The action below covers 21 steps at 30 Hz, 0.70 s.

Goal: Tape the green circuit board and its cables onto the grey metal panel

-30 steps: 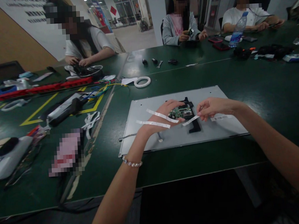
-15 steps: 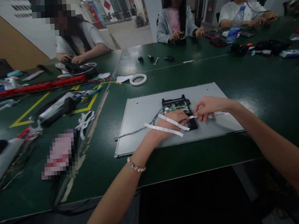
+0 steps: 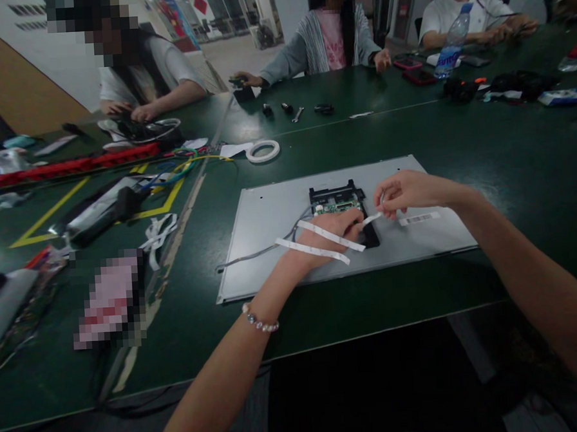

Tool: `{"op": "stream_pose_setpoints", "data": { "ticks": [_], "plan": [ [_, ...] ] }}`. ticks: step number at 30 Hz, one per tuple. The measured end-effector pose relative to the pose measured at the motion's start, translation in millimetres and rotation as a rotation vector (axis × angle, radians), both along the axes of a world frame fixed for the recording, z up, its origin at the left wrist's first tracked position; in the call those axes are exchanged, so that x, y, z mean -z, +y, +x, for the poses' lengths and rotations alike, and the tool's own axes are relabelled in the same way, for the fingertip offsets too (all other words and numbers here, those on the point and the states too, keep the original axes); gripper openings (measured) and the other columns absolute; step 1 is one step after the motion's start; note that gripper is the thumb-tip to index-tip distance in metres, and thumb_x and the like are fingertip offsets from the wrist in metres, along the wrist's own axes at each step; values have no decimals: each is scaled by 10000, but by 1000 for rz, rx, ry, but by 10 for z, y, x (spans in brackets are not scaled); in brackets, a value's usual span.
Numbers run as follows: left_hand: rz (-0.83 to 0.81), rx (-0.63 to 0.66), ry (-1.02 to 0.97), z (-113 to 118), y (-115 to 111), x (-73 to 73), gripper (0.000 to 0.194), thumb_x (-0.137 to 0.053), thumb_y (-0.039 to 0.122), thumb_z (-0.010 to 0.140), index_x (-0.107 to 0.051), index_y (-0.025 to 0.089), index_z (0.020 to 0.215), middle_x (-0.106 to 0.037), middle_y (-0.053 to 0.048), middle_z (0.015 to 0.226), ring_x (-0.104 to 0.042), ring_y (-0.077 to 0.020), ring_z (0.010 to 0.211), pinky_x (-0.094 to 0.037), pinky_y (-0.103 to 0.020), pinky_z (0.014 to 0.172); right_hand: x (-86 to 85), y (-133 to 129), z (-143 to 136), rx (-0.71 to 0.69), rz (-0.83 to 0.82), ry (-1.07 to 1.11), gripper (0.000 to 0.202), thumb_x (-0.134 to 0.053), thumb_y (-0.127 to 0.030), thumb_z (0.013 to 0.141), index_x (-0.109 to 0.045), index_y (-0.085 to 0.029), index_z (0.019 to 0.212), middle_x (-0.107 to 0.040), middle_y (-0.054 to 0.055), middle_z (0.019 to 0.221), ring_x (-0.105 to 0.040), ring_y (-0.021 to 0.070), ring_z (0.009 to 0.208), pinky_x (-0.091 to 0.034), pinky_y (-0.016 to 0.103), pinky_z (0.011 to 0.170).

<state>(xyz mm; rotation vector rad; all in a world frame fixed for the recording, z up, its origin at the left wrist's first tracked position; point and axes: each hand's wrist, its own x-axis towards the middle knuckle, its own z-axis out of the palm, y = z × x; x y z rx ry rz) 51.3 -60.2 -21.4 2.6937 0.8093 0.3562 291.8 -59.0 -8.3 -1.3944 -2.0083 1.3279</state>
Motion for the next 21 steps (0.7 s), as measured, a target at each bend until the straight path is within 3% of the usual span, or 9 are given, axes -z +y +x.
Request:
{"op": "stream_pose_setpoints", "data": {
  "ticks": [4,8,11,14,21],
  "plan": [
    [-6,-140,-272,5,20,-65,242,-428,315,910,-584,188,1043,-649,-66,942,-582,-147,731,-462,-306,671,-179,-70,-33,29,169,164,260,-652,-394,761,-638,-177,903,-647,20,696,-608,122,628,-421,220,529],
    [-230,-145,-405,10,24,-105,333,-366,387,945,-612,172,1010,-669,-56,921,-592,-133,760,-459,-276,675,-233,-126,-143,24,234,184,288,-655,-401,775,-639,-168,944,-631,17,675,-596,114,612,-413,220,529],
    [-435,-82,-385,2,16,-99,346,-401,407,932,-629,158,862,-663,-25,752,-578,-110,677,-439,-234,625,-178,-149,-200,53,256,172,276,-653,-381,778,-635,-161,945,-630,14,667,-602,114,610,-425,219,542],
    [-540,-51,-365,-6,18,-77,291,-492,383,887,-622,154,765,-637,-3,651,-561,-95,615,-422,-210,587,-82,-213,-212,135,302,198,245,-645,-356,781,-621,-151,913,-644,23,680,-623,128,630,-456,234,577],
    [-429,-160,-253,47,-20,34,420,-417,379,909,-607,167,601,-611,-5,562,-564,-103,588,-425,-226,617,215,-515,-215,387,387,77,167,-583,-304,820,-617,-170,912,-653,11,675,-633,132,623,-456,246,595]
  ]
}}
